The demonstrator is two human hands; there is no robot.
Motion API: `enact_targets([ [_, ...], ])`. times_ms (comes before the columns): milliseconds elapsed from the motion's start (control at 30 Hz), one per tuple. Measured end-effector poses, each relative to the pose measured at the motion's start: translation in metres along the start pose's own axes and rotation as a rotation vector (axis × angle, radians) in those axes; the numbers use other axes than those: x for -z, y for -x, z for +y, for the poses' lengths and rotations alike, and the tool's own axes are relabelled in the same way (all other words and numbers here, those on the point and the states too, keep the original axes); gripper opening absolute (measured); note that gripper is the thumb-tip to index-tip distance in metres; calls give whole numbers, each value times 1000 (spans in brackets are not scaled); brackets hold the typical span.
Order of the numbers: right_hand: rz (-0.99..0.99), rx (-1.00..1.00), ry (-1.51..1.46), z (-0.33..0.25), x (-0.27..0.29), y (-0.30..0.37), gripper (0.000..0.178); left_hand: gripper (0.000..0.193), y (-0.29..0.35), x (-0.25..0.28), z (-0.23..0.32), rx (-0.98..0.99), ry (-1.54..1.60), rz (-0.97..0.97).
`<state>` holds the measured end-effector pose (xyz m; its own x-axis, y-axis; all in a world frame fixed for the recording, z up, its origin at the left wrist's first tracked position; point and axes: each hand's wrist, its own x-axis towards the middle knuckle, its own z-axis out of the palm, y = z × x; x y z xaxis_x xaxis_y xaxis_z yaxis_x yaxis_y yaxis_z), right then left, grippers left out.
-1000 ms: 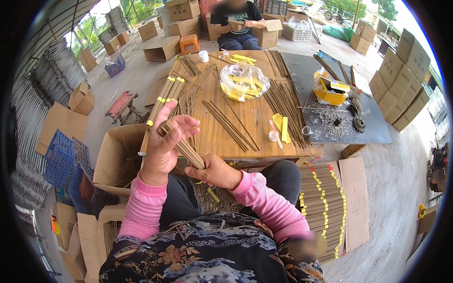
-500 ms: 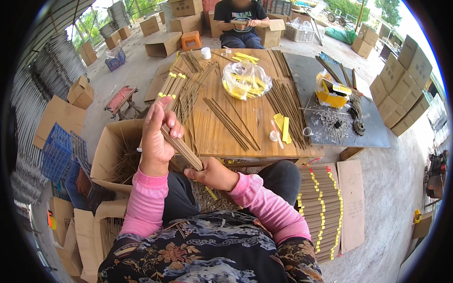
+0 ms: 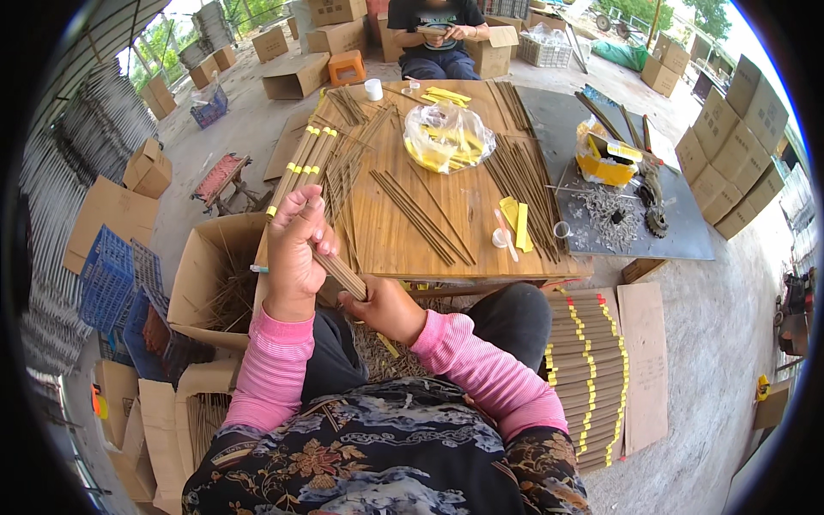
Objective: The person gathers thin wooden sticks, aligns them into bundles, and secures each bundle with yellow tape. They repeatedly pick up sticks, arrange them, and wrap the tape around the ends to hold them together.
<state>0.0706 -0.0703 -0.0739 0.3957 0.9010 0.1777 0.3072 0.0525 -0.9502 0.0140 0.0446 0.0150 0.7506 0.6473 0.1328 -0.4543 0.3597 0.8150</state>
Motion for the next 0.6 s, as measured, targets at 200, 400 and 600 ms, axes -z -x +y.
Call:
enact_targets([
  [200, -262, -143, -270, -26, 11, 2, 23, 27, 7, 3, 7, -13, 93, -207],
  [400, -185, 76, 70, -17, 19, -9, 23, 26, 12, -5, -5, -47, -30, -163],
  [600, 18, 176, -235, -14, -1, -9, 24, 35, 12, -6, -7, -31, -81, -182],
])
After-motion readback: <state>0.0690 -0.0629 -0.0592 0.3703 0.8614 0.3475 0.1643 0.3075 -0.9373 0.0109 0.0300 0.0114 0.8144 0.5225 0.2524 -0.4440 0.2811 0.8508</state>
